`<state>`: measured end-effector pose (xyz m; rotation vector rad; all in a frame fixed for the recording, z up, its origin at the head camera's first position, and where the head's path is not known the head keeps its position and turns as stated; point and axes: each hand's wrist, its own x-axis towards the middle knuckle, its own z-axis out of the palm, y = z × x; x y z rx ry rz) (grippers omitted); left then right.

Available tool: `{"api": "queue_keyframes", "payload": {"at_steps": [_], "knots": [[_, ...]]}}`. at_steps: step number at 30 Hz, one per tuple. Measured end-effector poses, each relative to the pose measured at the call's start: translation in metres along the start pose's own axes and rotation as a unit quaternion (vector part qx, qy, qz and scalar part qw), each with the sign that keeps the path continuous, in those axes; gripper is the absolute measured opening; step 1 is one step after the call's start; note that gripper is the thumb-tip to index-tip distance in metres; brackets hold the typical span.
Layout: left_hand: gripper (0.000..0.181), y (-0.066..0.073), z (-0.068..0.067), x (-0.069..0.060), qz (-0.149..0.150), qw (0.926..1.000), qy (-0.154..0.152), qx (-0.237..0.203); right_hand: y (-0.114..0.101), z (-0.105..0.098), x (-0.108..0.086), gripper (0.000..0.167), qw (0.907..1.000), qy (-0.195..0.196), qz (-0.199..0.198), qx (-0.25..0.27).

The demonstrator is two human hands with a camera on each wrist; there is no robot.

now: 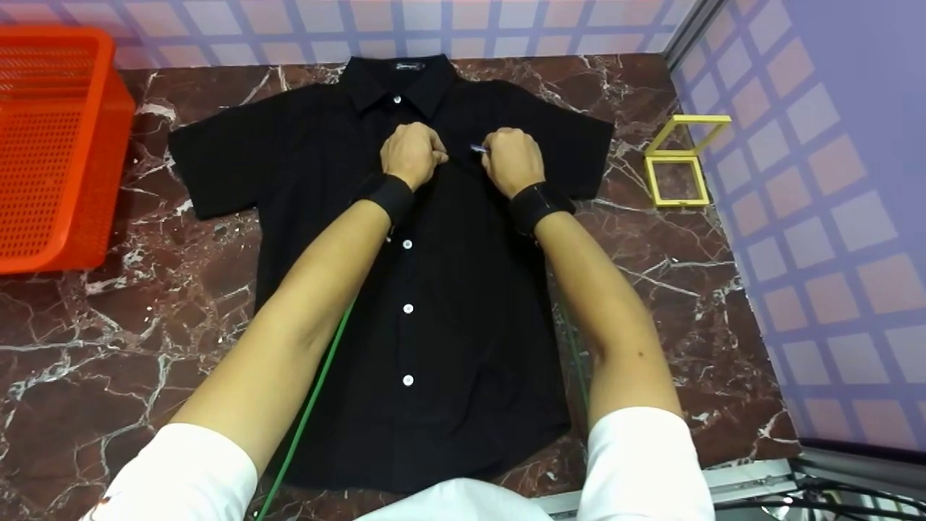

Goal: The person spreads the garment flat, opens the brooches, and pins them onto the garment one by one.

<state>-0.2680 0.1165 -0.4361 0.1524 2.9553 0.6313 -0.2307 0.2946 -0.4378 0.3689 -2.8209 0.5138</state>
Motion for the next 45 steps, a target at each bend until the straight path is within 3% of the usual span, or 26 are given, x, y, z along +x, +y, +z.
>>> {"api": "queue_keyframes", "payload": {"at_steps": [15, 20, 27, 33, 45], "knots": [[0.014, 0.001, 0.0, -0.001, 0.014, 0.9995, 0.012, 0.027, -0.001, 0.002, -0.004, 0.014, 0.9997, -0.009, 0.017, 0.017], [0.026, 0.001, 0.0, -0.002, 0.052, 0.9968, 0.023, 0.056, -0.005, 0.004, -0.004, 0.014, 0.9996, 0.014, 0.019, 0.018], [0.017, 0.0, -0.006, -0.003, 0.082, 0.9941, 0.031, 0.065, -0.017, 0.006, -0.002, 0.015, 0.9989, 0.034, 0.026, 0.019], [0.022, -0.002, -0.01, -0.007, 0.129, 0.9864, 0.063, 0.08, -0.024, 0.008, 0.0, 0.016, 0.9982, 0.048, 0.033, 0.013], [0.021, -0.001, -0.016, -0.009, 0.14, 0.984, 0.058, 0.094, -0.034, 0.012, 0.006, 0.017, 0.9977, 0.064, 0.024, 0.002]]}}
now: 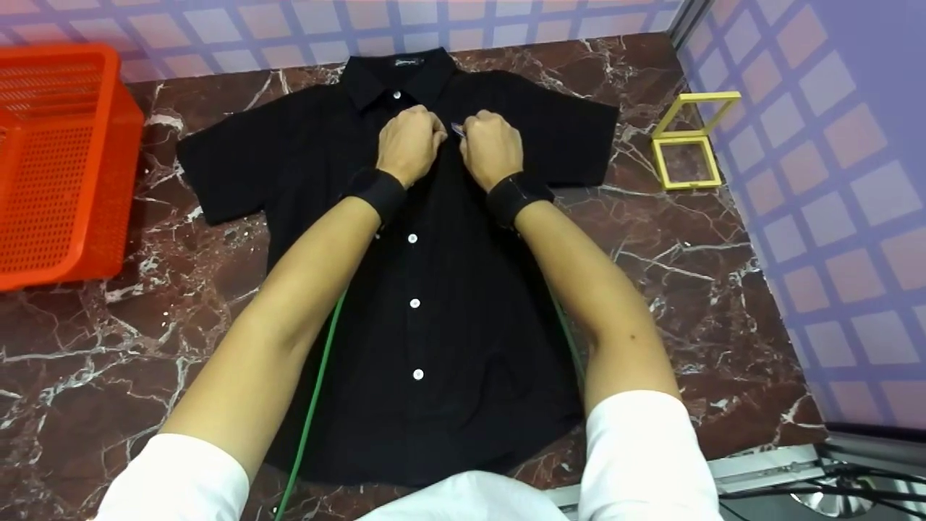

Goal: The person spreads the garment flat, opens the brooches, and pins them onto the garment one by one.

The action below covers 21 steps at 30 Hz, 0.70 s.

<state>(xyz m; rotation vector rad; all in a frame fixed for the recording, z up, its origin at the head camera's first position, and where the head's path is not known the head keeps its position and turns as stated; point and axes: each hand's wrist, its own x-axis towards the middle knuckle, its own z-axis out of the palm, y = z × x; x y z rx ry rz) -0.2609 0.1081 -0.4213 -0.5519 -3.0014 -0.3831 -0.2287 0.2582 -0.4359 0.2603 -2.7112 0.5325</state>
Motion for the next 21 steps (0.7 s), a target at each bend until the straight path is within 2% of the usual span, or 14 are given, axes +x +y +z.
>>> {"api": "queue_keyframes", "payload": {"at_steps": [12, 21], "knots": [[0.023, 0.003, -0.001, -0.001, 0.002, 1.0, 0.003, 0.009, -0.009, 0.005, 0.003, 0.017, 0.9998, 0.002, 0.007, -0.018], [0.022, 0.001, 0.002, -0.004, 0.0, 0.9999, 0.013, -0.003, -0.013, 0.009, 0.005, 0.015, 0.9998, 0.009, 0.019, -0.002]]}}
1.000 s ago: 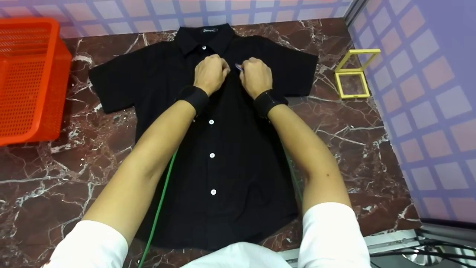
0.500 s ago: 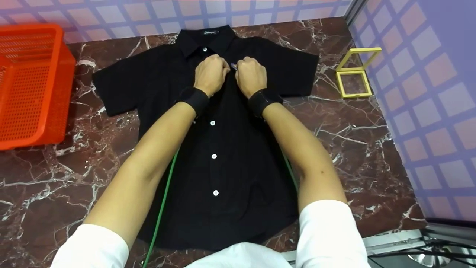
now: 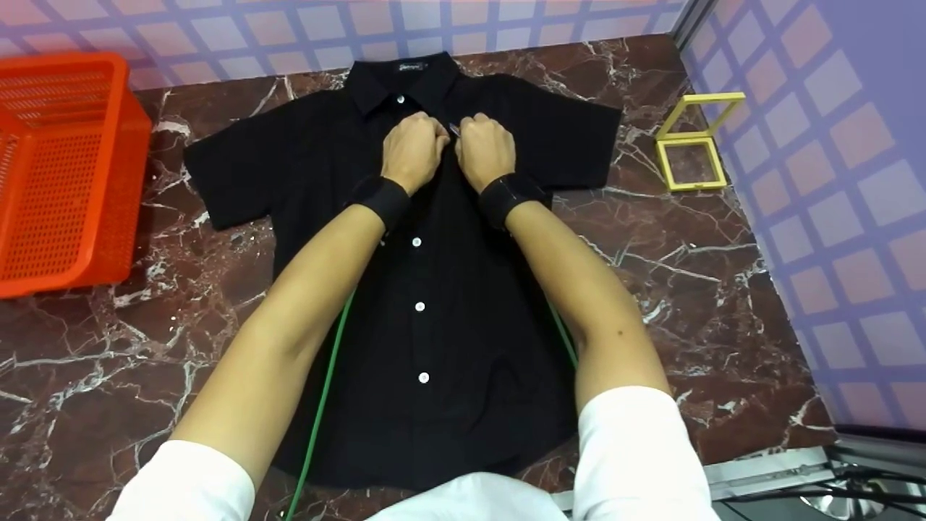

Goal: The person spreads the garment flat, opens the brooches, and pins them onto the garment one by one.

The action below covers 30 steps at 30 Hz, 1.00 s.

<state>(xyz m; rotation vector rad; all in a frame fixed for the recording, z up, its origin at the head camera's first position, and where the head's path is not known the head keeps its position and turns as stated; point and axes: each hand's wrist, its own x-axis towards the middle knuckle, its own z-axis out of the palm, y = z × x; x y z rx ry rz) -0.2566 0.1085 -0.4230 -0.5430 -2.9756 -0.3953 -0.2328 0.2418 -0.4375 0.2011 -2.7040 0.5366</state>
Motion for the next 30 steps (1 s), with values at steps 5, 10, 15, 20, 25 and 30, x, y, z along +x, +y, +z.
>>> {"api": "queue_keyframes", "payload": {"at_steps": [5, 10, 15, 20, 25, 30], "knots": [[0.023, 0.0007, 0.0014, -0.0034, -0.005, 0.9999, 0.001, -0.015, -0.0026, 0.0005, 0.0027, 0.015, 0.9994, -0.017, 0.026, 0.013], [0.025, 0.0009, 0.0036, -0.0046, -0.02, 0.9995, -0.003, -0.023, -0.005, 0.0011, 0.005, 0.017, 0.998, -0.03, 0.047, 0.03], [0.025, 0.0007, 0.0066, -0.0062, -0.04, 0.9979, -0.006, -0.05, -0.0057, 0.0029, 0.0073, 0.016, 0.9963, -0.026, 0.061, 0.055], [0.023, 0.0007, 0.0082, -0.0073, -0.083, 0.9923, -0.018, -0.09, -0.0055, 0.0038, 0.0079, 0.016, 0.9953, -0.014, 0.062, 0.073], [0.02, -0.0002, 0.0087, -0.009, -0.101, 0.9877, -0.052, -0.108, -0.0043, 0.0037, 0.007, 0.016, 0.9955, -0.015, 0.057, 0.074], [0.016, -0.0019, 0.0073, -0.0093, -0.096, 0.9846, -0.078, -0.124, -0.0023, 0.0035, 0.0064, 0.016, 0.996, -0.02, 0.056, 0.068]]}}
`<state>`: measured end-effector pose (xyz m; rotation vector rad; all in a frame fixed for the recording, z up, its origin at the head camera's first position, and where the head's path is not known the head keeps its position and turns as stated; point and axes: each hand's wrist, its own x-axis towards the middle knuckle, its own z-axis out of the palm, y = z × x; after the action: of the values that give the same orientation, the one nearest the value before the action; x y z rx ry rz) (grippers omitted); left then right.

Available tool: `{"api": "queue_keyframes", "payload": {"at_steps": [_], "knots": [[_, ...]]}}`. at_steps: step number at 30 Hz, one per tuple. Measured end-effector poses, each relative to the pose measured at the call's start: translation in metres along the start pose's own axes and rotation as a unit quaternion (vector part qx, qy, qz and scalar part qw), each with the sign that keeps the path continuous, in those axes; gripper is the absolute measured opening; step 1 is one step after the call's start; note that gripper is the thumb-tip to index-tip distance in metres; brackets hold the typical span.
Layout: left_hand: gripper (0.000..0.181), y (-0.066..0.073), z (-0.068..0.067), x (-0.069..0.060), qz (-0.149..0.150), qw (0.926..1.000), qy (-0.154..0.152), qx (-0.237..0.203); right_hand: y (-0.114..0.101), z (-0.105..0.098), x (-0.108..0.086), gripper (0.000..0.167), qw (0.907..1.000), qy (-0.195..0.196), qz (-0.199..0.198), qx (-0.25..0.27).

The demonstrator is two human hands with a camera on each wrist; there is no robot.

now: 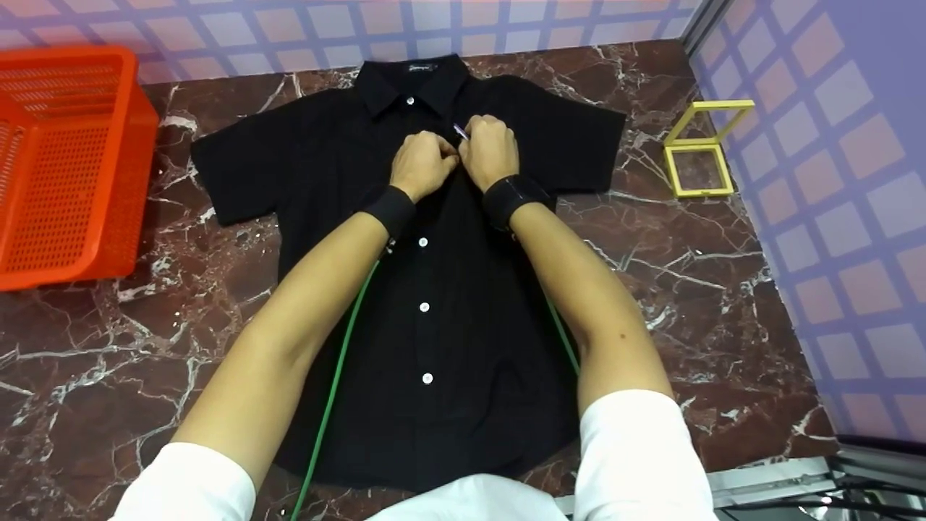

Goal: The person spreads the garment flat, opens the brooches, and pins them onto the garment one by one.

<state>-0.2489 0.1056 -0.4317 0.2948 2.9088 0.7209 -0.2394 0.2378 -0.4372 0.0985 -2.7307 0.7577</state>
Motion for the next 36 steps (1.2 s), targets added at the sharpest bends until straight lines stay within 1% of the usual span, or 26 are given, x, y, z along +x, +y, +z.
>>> {"api": "queue_keyframes", "payload": {"at_steps": [4, 7, 13, 21, 25, 31, 36], "knots": [[0.016, -0.0008, -0.0011, -0.0001, 0.003, 0.9999, -0.013, 0.002, 0.0012, 0.0002, -0.0001, 0.016, 1.0, -0.001, -0.005, -0.004], [0.015, -0.0013, -0.0009, -0.0003, 0.005, 0.9998, -0.016, 0.007, 0.0018, 0.0005, 0.0003, 0.016, 1.0, -0.004, -0.006, -0.006], [0.016, -0.0017, -0.0001, -0.0011, 0.006, 0.9997, -0.02, 0.011, 0.0021, 0.0001, 0.0008, 0.017, 0.9999, -0.012, -0.005, -0.009], [0.016, -0.0033, 0.0004, -0.0025, 0.006, 0.9998, -0.016, 0.014, 0.0009, 0.0004, 0.0, 0.017, 0.9995, -0.012, -0.017, -0.024], [0.018, -0.0027, -0.0009, -0.0038, 0.003, 0.9996, -0.022, 0.018, 0.0007, 0.0001, 0.0, 0.017, 0.9992, -0.014, -0.02, -0.032], [0.015, -0.0014, -0.0032, -0.0057, -0.006, 0.9993, -0.034, 0.018, 0.0016, -0.0003, 0.0003, 0.017, 0.9991, -0.016, -0.019, -0.035], [0.016, -0.0024, -0.0031, -0.0063, -0.003, 0.999, -0.036, 0.026, 0.0009, -0.0006, -0.0003, 0.016, 0.9991, -0.022, -0.016, -0.033]]}}
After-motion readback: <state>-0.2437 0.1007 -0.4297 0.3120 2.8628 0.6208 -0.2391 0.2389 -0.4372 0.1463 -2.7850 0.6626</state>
